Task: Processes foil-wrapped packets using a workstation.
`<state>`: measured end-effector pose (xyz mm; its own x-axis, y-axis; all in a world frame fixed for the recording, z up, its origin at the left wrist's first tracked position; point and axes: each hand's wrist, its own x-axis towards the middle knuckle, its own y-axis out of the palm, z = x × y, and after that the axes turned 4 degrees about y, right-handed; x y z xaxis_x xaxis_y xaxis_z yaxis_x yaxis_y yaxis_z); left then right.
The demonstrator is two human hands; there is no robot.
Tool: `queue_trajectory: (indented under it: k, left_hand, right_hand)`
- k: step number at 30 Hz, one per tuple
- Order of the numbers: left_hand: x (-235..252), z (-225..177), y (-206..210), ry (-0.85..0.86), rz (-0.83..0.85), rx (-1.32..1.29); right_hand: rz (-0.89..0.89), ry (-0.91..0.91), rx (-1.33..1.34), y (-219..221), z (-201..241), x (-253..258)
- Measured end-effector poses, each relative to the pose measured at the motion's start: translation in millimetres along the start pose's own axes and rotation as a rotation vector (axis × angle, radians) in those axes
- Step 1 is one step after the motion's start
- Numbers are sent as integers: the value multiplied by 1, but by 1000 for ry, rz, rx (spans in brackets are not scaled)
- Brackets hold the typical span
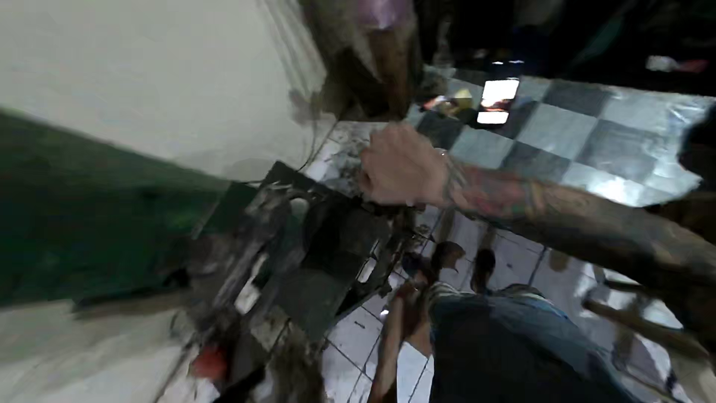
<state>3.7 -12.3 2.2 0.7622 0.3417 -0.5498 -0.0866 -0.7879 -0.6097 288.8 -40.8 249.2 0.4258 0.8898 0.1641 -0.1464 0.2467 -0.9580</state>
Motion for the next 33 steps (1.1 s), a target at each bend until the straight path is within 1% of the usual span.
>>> queue_trajectory:
  k: [1,2,3,4,6,7,8,9,11,13,14,16,17,19,21,22,24,25,26,27,28,29,30,31,32,33]
  left_hand:
    - [15,-20,-14,-1,-191,27]
    - [33,-43,-32,52,-352,36]
    - [52,-71,-53,128,-457,60]
    - [75,-102,-73,179,-488,104]
    - [127,-160,-102,268,-441,203]
    - [155,-181,-108,318,-385,269]
    - [183,-195,-110,387,-338,341]
    - [206,-206,-110,415,-263,399]
    - [236,-217,-108,406,-138,474]
    - [258,-218,-103,392,-101,516]
    - [267,-217,-100,363,-93,533]
    - [275,-216,-94,287,-82,566]
    - [278,-216,-92,273,-74,583]
    - [275,-212,-89,298,-38,609]
    - [275,-217,-90,333,-56,588]
    - [272,-218,-91,349,-82,560]
    - [270,-214,-90,346,-133,523]
    - [271,-213,-89,339,-143,524]
    - [272,-214,-88,332,-134,526]
    - [271,-215,-88,333,-120,524]
    - [268,-216,-88,357,-110,529]
    - [264,-221,-85,418,-81,528]
    - [258,-229,-80,533,-42,532]
    - [252,-238,-71,691,7,544]
    - [247,-244,-57,842,79,548]
    - [246,-247,-41,955,150,556]
  right_hand:
    - [39,63,-17,7,-9,-41]
    - [100,140,-21,18,-20,-84]
    - [220,278,11,29,-28,-125]
    - [372,460,51,42,-36,-157]
    - [599,803,108,79,-63,-199]
    - [658,924,152,106,-81,-219]
    - [652,1008,191,138,-100,-244]
    - [645,1081,234,169,-116,-269]
    - [622,1174,336,219,-144,-316]
    - [571,1232,472,261,-160,-351]
    - [545,1260,511,279,-166,-363]
    - [514,1272,488,296,-170,-371]
    - [509,1285,468,296,-169,-369]
    - [580,1334,516,287,-157,-363]
    - [619,1356,555,276,-163,-350]
    - [637,1341,587,268,-164,-342]
    - [687,1274,633,238,-165,-319]
    - [675,1228,659,222,-165,-309]
    - [622,1171,690,202,-162,-298]
    - [523,1107,706,182,-155,-287]
    - [375,1061,689,164,-148,-275]
    - [221,1036,629,151,-144,-262]
    - [90,1014,536,144,-146,-253]
    - [11,978,442,143,-154,-249]
    - [-1,932,384,148,-166,-250]
    - [56,884,378,154,-181,-253]
